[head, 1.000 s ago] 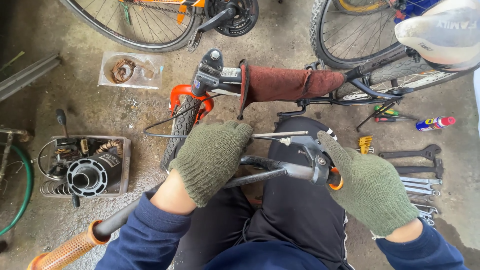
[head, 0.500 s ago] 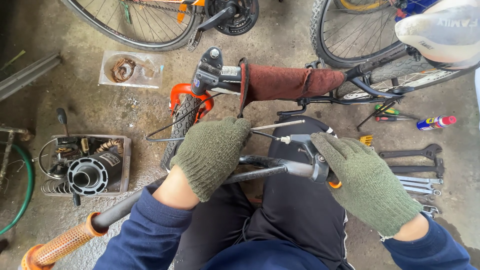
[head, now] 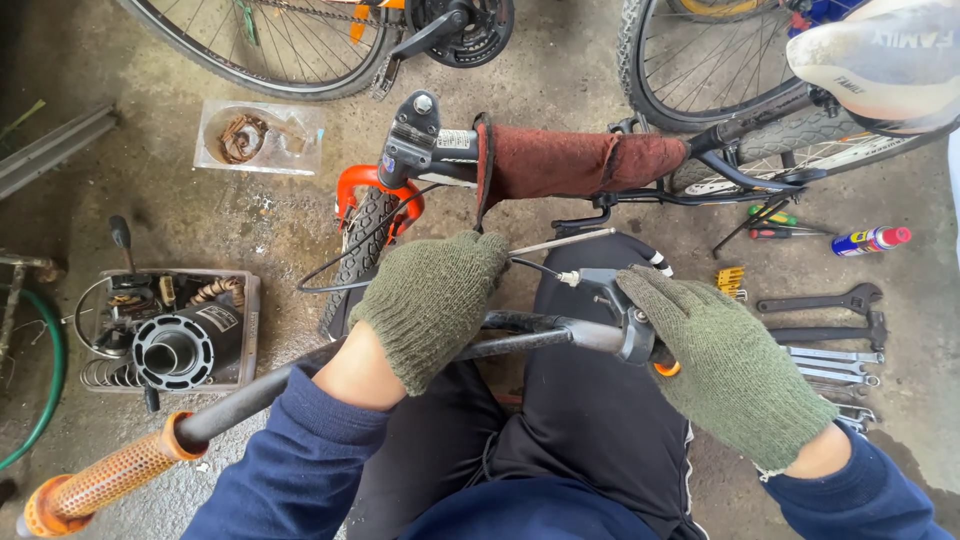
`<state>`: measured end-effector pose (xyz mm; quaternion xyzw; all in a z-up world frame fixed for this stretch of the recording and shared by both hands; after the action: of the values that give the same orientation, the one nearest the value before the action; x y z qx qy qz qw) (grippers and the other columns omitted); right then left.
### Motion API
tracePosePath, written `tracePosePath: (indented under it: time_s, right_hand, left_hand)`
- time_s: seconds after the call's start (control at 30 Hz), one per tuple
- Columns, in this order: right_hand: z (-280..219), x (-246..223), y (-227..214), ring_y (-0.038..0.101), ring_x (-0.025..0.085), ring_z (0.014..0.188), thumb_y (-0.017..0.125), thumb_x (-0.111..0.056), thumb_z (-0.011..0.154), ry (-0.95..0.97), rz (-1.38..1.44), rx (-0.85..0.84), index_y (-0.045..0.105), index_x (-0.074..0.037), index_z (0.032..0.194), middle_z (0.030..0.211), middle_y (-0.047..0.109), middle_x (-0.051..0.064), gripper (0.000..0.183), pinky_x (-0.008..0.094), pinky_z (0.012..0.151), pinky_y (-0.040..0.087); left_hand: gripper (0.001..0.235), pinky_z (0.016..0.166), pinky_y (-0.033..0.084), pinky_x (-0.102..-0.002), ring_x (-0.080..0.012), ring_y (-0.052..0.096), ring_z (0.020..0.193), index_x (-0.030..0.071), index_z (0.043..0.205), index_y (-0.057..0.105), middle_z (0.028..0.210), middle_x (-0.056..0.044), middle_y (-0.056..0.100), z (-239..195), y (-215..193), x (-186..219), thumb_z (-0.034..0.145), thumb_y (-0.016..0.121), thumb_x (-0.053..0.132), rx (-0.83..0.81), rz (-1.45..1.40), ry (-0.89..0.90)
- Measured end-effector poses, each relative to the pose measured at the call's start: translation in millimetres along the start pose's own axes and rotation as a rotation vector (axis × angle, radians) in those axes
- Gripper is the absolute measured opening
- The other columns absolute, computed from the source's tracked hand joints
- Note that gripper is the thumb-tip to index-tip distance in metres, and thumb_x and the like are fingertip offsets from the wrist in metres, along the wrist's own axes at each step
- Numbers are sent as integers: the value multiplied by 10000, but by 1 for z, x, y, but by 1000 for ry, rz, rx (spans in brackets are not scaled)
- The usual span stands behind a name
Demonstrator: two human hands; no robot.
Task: The person uses an Allen key to loosen and remove the handlebar from the bicycle stem. They then detach the brake lever and shifter cables from the handlebar assembly.
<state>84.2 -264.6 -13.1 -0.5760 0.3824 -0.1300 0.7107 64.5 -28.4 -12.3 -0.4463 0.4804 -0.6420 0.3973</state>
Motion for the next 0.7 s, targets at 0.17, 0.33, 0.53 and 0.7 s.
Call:
tracePosePath:
  time_s: [0.17,0.33,0.53,0.7]
  right_hand:
    - [1,-1,0,640,331,1172,675,-28,577,23,-26,-31,531,-79,1422,1343,644,148,859,418,963,507]
    - [3,-6,-5,630,351,1204,655,-14,591,-2,11,3,546,-40,1403,1360,642,170,820,418,981,500]
    - [5,-6,-4,657,335,1122,691,-46,590,126,-117,-27,555,-168,1424,1422,606,119,854,415,854,546]
    - [-4,3,5,689,274,684,673,-192,705,209,-341,-34,543,-294,1484,940,682,38,796,397,560,533]
  left_hand:
    - [142,587,534,-490,-390,691,686,85,1001,619,853,-147,706,-1,0,1,890,578,162,21,-47,14]
    - [152,575,535,-483,-381,691,671,87,1009,625,816,-140,705,-2,3,-1,891,581,171,28,-29,47]
    - [154,608,531,-506,-407,690,698,93,996,637,858,-158,713,-2,8,-3,872,590,170,-20,-92,2]
    - [135,603,518,-524,-416,688,702,116,992,617,842,-142,712,-2,6,-4,881,584,185,-47,-107,-12]
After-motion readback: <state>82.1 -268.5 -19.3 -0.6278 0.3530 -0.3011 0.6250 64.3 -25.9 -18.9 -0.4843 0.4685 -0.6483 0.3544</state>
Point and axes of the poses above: each hand's wrist, its own z-axis towards the middle knuckle, its own y-axis out of the palm, x = y × z, the point moved 6 cm from there along z, towards the middle knuckle
